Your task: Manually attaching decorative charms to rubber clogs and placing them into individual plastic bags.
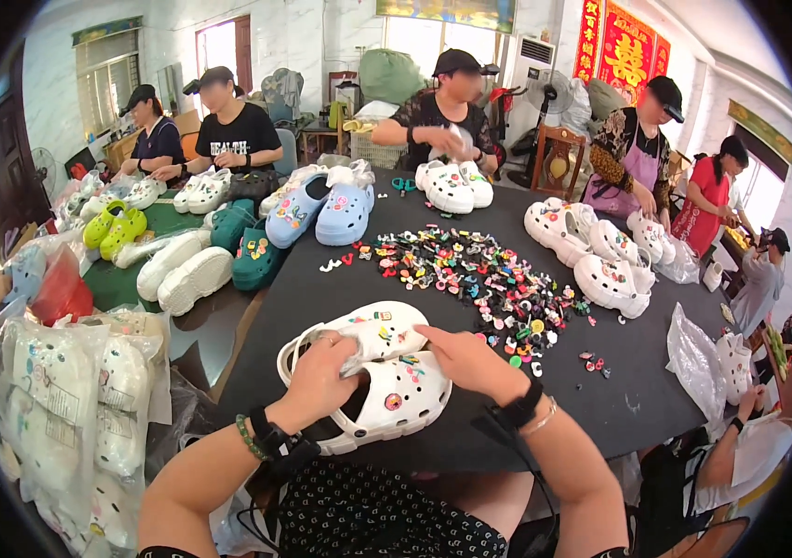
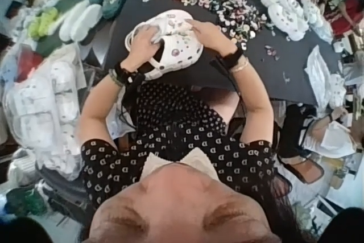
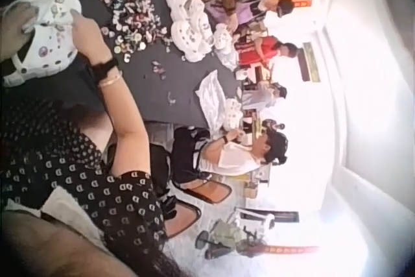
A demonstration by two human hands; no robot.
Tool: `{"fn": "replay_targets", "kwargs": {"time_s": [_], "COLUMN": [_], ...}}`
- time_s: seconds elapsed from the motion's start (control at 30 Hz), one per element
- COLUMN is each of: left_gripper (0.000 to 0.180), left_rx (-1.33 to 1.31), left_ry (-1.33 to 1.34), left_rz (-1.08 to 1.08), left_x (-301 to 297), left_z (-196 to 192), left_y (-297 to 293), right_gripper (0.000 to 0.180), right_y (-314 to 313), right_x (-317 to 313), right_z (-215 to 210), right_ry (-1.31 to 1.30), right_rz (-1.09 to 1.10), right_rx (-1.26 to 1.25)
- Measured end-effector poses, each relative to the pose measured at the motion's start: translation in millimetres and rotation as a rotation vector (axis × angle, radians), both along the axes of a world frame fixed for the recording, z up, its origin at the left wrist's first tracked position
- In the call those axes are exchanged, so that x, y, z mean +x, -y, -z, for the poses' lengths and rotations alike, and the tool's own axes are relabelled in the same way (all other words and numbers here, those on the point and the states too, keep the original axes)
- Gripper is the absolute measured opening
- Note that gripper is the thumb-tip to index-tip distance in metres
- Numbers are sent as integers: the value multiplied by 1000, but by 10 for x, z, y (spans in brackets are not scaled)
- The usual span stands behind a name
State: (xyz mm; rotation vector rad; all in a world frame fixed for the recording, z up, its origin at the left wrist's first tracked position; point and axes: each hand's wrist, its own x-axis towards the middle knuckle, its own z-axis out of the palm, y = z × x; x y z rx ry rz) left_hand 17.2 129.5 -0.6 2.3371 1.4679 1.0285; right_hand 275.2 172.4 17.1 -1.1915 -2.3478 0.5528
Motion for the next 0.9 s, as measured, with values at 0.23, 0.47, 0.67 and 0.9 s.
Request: {"fn": "replay_targets", "kwargs": {"time_s": [0.23,0.47,0.67,0.9], "left_gripper": [32,28,27,45], "left_rx": [159,310,385,-41], "left_ry": [25,15,6,-137], "left_rz": [-34,-288,-779,-1230], "left_x": [-141,-612,-1449,-2600], "left_z": [-36,-234,-143,782], "left_y": [130,-87,-737,-1031], "right_gripper": [25,20,17,15], "right_y": [450,676,717,684], "right_x": [514,602,602,561], "right_z": [621,822,821,816], "right_ry": [13,-122,-191,-184], "right_rz": [349,346,388,355], "right_rx": [99,189,153,198]}}
